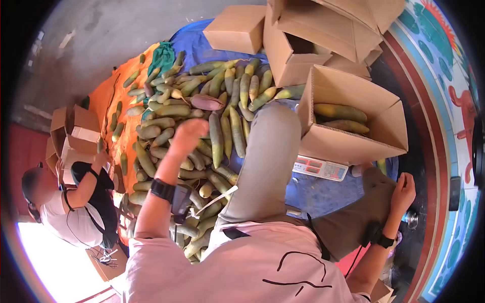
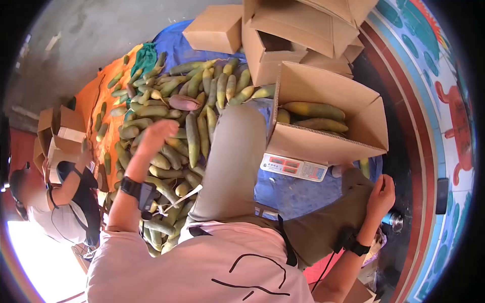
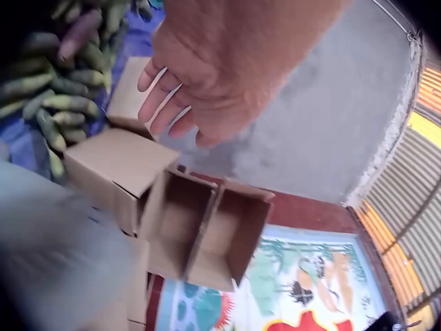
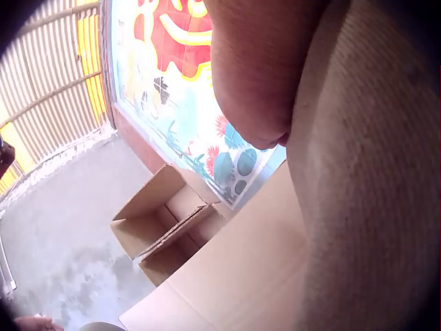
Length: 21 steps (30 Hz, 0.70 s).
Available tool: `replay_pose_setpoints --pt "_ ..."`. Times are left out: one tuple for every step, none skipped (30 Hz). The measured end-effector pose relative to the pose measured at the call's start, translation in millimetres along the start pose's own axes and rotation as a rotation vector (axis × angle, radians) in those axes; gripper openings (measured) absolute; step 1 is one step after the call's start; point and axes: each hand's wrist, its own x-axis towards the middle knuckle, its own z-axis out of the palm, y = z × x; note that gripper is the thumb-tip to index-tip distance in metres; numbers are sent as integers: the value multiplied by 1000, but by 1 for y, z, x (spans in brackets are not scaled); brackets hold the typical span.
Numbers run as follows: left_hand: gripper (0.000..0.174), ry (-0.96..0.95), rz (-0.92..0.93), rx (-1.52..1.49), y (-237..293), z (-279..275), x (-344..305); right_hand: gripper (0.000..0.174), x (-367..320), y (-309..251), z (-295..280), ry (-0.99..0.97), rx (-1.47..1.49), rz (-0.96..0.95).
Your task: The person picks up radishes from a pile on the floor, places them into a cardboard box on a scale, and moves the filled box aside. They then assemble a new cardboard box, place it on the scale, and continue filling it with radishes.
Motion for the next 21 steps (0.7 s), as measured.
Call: replay_pose_setpoints --pt "24 -20 17 199 -14 14 -10 12 3 2 -3 1 -14 -12" --pt "23 -39 12 231 -31 30 -20 12 6 3 -5 1 -30 -21" --pt "23 -26 40 314 -41 7 -21 12 -3 -18 15 29 25 -7" --pt "23 -25 37 307 -39 15 -34 12 -3 -18 11 19 24 -10" --pt "24 -134 -38 281 -35 26 -46 12 -1 -18 5 10 20 -15" --pt "25 -232 -102 261 -31 33 -54 12 2 -18 5 22 23 -24" --pt "25 -219 -94 262 -29 39 -60 13 3 -17 9 33 30 -37" --pt "28 -206 -118 372 -29 46 -68 13 3 -16 10 40 32 -49" --pt "31 -188 -142 482 -30 51 -76 13 4 -16 12 50 40 -55" --pt "31 -176 -138 482 -33 54 -82 13 5 -15 13 46 48 -64" --pt "34 -236 -122 557 -36 58 -88 13 5 -15 14 39 55 -73" --pt "37 -297 -103 631 -37 61 -94 13 5 -19 13 48 60 -78" --pt "37 -288 -94 631 -37 63 -101 13 4 -26 13 41 87 -97" --pt "39 -310 -105 642 -35 63 -108 13 3 -27 10 32 106 -111" --pt "40 -331 -113 653 -35 63 -113 13 3 -23 14 67 63 -169" --pt "40 -298 -120 620 -38 62 -119 13 3 -24 15 96 72 -178" --pt "40 -295 -109 623 -38 61 -123 13 2 -28 14 123 85 -188" --pt "40 -288 -128 629 -35 59 -127 13 3 -30 12 132 88 -185" --pt "40 -281 -153 636 -32 56 -130 13 3 -33 11 118 112 -168" --pt "40 -269 -131 633 -33 54 -132 13 2 -34 11 103 137 -153" --pt "40 -265 -133 635 -33 54 -134 13 1 -32 12 104 141 -154"
